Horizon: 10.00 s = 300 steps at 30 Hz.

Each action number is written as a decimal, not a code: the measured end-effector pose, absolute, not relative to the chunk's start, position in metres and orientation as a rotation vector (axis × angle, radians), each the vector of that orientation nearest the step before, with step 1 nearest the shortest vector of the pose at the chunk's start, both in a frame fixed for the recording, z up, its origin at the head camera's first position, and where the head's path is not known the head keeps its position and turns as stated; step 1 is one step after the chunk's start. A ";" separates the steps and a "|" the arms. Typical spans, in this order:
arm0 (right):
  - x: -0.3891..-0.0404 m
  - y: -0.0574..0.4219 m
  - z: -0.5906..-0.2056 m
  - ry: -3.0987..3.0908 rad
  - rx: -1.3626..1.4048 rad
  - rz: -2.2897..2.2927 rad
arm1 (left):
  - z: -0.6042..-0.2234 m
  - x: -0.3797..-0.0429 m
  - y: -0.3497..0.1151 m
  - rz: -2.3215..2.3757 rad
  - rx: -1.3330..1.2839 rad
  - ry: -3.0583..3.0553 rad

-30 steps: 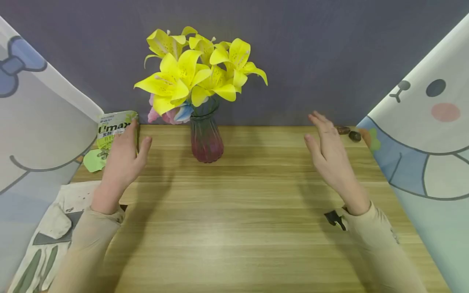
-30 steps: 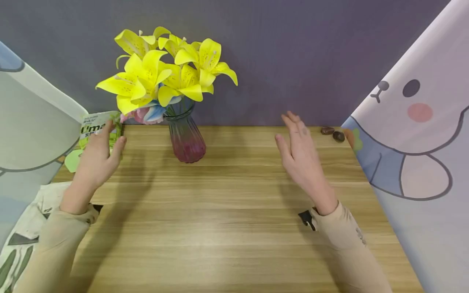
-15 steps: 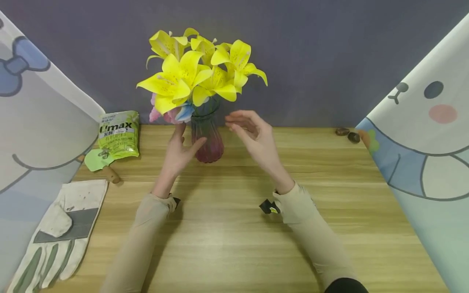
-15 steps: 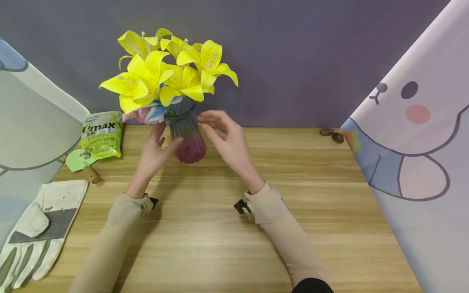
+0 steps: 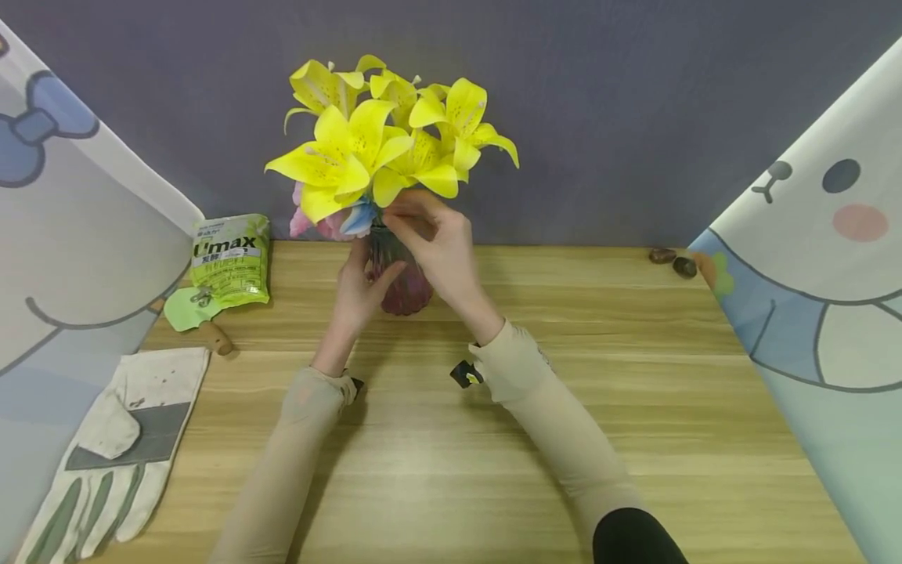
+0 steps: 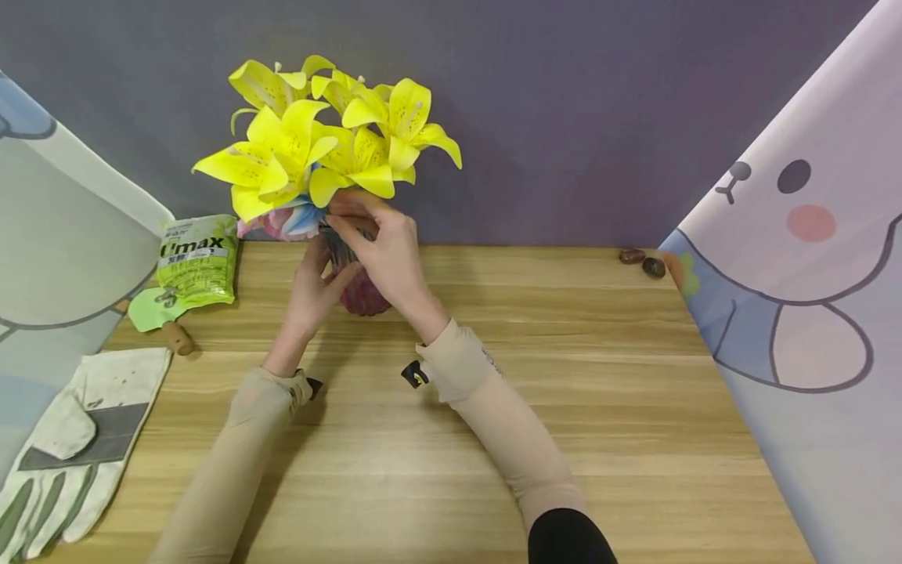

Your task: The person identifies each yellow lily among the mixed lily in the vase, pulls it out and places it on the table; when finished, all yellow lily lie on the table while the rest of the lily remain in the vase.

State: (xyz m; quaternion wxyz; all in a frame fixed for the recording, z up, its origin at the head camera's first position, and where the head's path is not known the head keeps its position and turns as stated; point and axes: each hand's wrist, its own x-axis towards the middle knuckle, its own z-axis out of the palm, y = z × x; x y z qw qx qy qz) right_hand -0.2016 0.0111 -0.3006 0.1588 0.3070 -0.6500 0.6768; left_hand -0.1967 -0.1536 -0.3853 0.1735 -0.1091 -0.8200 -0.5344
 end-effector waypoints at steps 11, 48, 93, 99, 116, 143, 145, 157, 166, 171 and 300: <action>-0.206 -0.003 -0.301 -1.922 0.872 1.575 | -0.387 -0.196 -0.152 -1.452 -0.326 -2.350; -0.200 -0.009 -0.313 -1.768 0.692 1.377 | -0.389 -0.195 -0.148 -1.430 -0.349 -2.304; -0.212 0.000 -0.290 -1.768 0.833 1.606 | -0.392 -0.198 -0.147 -1.399 -0.450 -2.277; -0.214 0.002 -0.290 -1.822 0.863 1.538 | -0.391 -0.197 -0.147 -1.387 -0.457 -2.268; -0.198 -0.008 -0.309 -1.560 0.707 1.869 | -0.393 -0.198 -0.148 -1.388 -0.448 -2.278; -0.203 -0.005 -0.298 -1.177 0.525 1.732 | -0.393 -0.196 -0.147 -1.308 -0.460 -2.270; -0.202 -0.004 -0.297 -1.170 0.521 1.734 | -0.393 -0.196 -0.147 -1.312 -0.457 -2.273; -0.199 0.006 -0.280 -1.200 0.524 1.673 | -0.391 -0.196 -0.146 -1.320 -0.450 -2.279; -0.196 0.020 -0.265 -1.139 0.488 1.644 | -0.391 -0.195 -0.146 -1.323 -0.436 -2.299; -0.191 0.031 -0.253 -1.097 0.424 1.739 | -0.392 -0.196 -0.146 -1.316 -0.426 -2.300; -0.234 0.033 -0.314 -1.571 0.495 2.273 | -0.393 -0.198 -0.147 -1.376 -0.370 -2.323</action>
